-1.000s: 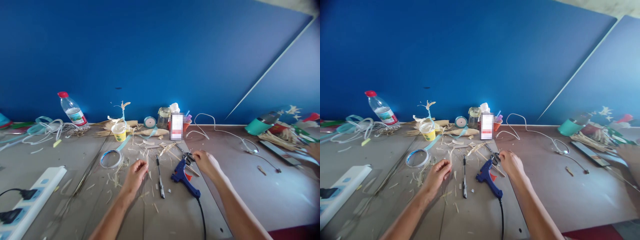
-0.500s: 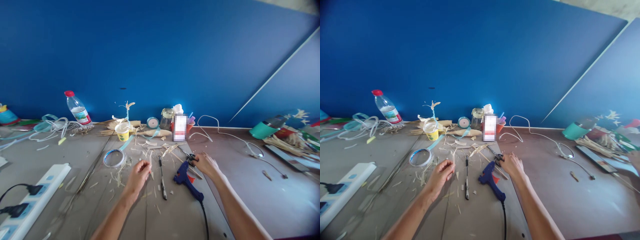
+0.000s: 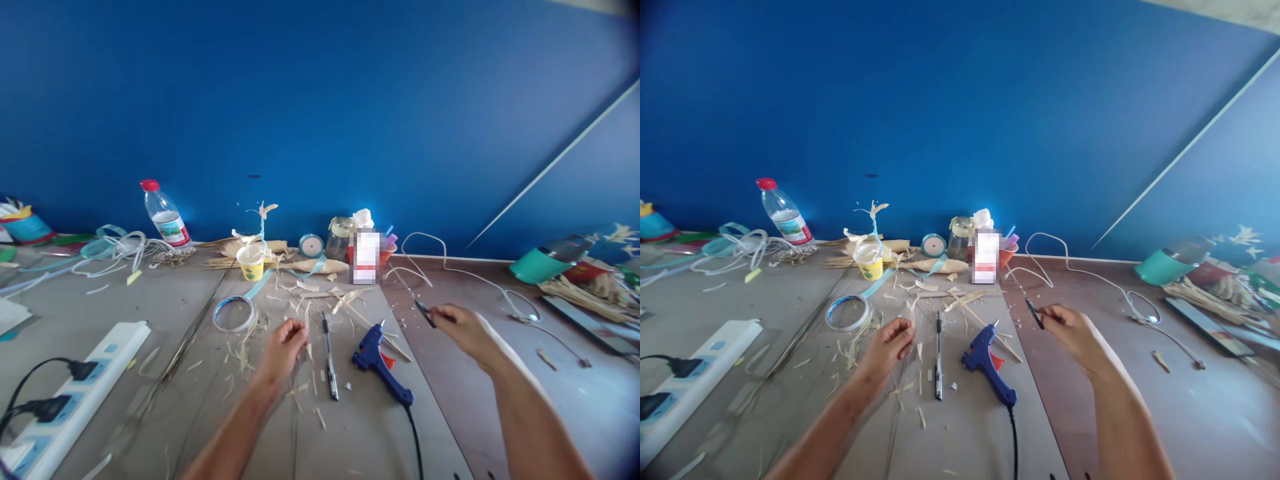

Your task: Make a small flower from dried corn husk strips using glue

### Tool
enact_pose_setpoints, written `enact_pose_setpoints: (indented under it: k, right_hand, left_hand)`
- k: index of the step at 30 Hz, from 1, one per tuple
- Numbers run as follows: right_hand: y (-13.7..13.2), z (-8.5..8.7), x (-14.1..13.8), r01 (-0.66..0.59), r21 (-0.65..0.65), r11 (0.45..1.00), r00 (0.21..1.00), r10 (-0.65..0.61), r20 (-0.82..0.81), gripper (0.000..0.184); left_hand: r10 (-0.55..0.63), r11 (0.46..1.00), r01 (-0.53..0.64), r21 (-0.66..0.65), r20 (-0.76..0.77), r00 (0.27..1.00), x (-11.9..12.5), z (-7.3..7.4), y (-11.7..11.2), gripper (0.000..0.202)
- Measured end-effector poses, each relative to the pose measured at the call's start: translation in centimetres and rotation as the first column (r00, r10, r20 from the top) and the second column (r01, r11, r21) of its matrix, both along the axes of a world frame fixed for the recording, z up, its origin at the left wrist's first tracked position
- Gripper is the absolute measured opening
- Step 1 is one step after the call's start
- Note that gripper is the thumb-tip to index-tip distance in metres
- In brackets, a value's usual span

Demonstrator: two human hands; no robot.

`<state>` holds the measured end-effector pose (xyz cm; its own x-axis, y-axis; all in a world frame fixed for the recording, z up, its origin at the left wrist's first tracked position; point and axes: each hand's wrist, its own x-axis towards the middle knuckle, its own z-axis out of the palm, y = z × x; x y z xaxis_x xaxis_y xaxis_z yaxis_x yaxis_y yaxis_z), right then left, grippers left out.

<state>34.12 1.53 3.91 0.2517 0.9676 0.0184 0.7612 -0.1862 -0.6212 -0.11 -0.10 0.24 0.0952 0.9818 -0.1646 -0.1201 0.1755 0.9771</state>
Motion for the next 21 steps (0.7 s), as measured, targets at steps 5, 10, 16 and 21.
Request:
enact_pose_setpoints:
  k: [5, 10, 16, 21]
  right_hand:
    - [-2.6, 3.5, -5.4, -0.233, 0.17, 0.957, 0.696, 0.287, -0.659, 0.03]
    - [-3.5, 2.7, -15.4, -0.443, 0.041, 0.895, 0.359, 0.219, -0.907, 0.022]
    - [-3.6, -0.9, -20.6, -0.508, -0.117, 0.853, 0.326, 0.065, -0.943, 0.012]
    - [-3.5, -1.8, -21.5, -0.354, -0.09, 0.931, 0.563, 0.135, -0.816, 0.033]
  left_hand:
    - [-0.027, 1.0, 0.023, 0.021, 0.212, 0.977, -0.2, 0.6, -0.4, 0.018]
    - [-0.104, 0.994, 0.073, 0.085, 0.455, 0.885, -1.0, 1.5, -0.9, 0.016]
    - [-0.068, 0.996, 0.029, 0.078, 0.563, 0.824, -1.6, 1.2, -0.4, 0.013]
    - [-0.019, 0.999, -0.002, 0.042, 0.489, 0.872, -1.1, 1.1, -0.4, 0.017]
